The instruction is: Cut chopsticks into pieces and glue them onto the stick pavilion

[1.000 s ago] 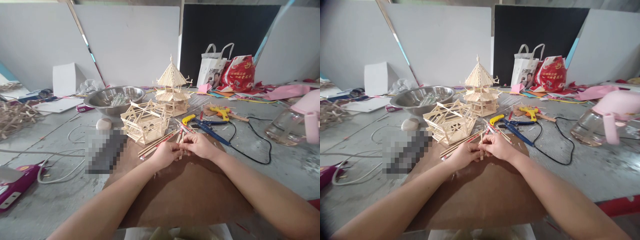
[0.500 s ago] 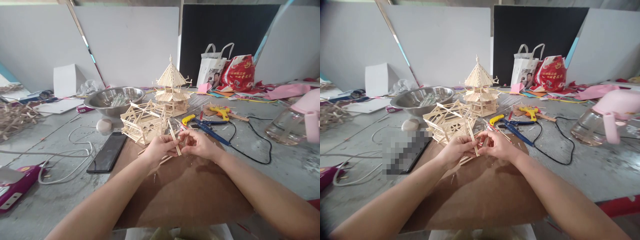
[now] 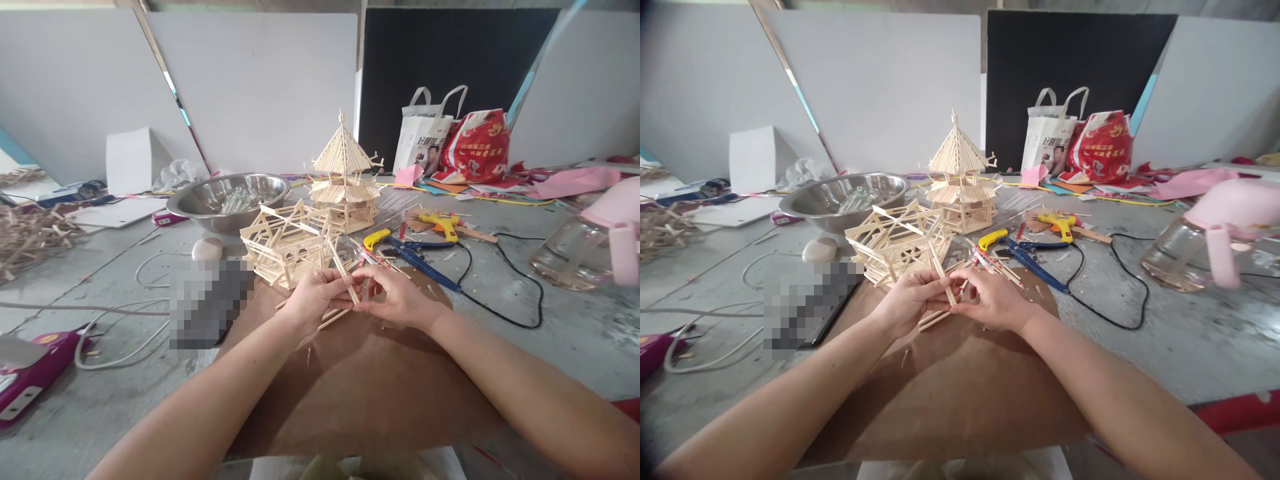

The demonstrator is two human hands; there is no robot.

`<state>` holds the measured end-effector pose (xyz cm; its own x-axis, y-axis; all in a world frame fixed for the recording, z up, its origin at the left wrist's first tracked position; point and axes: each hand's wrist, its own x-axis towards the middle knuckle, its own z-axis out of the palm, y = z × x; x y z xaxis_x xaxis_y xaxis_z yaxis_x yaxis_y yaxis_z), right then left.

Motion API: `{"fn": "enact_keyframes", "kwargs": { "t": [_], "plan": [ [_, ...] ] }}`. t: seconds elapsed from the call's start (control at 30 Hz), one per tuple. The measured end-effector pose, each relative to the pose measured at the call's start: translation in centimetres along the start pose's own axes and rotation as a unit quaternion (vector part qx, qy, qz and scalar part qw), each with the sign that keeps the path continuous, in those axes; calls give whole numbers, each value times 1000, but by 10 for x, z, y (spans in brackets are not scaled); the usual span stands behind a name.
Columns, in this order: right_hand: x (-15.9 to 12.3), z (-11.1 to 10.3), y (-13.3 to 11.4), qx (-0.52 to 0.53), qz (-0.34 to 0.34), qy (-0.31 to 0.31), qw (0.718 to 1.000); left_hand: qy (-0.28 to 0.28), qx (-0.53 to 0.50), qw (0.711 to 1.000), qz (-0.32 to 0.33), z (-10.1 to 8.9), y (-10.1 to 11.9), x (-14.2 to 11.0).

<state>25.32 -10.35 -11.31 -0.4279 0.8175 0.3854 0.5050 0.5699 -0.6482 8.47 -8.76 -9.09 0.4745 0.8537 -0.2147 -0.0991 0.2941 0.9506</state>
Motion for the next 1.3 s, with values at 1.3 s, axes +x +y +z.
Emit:
{"fn": "enact_keyframes", "kwargs": {
  "t": [1.3],
  "plan": [
    [3,-65,59,-424,386,-44,818,80,426,891,138,-9,1,3]
  ]
}}
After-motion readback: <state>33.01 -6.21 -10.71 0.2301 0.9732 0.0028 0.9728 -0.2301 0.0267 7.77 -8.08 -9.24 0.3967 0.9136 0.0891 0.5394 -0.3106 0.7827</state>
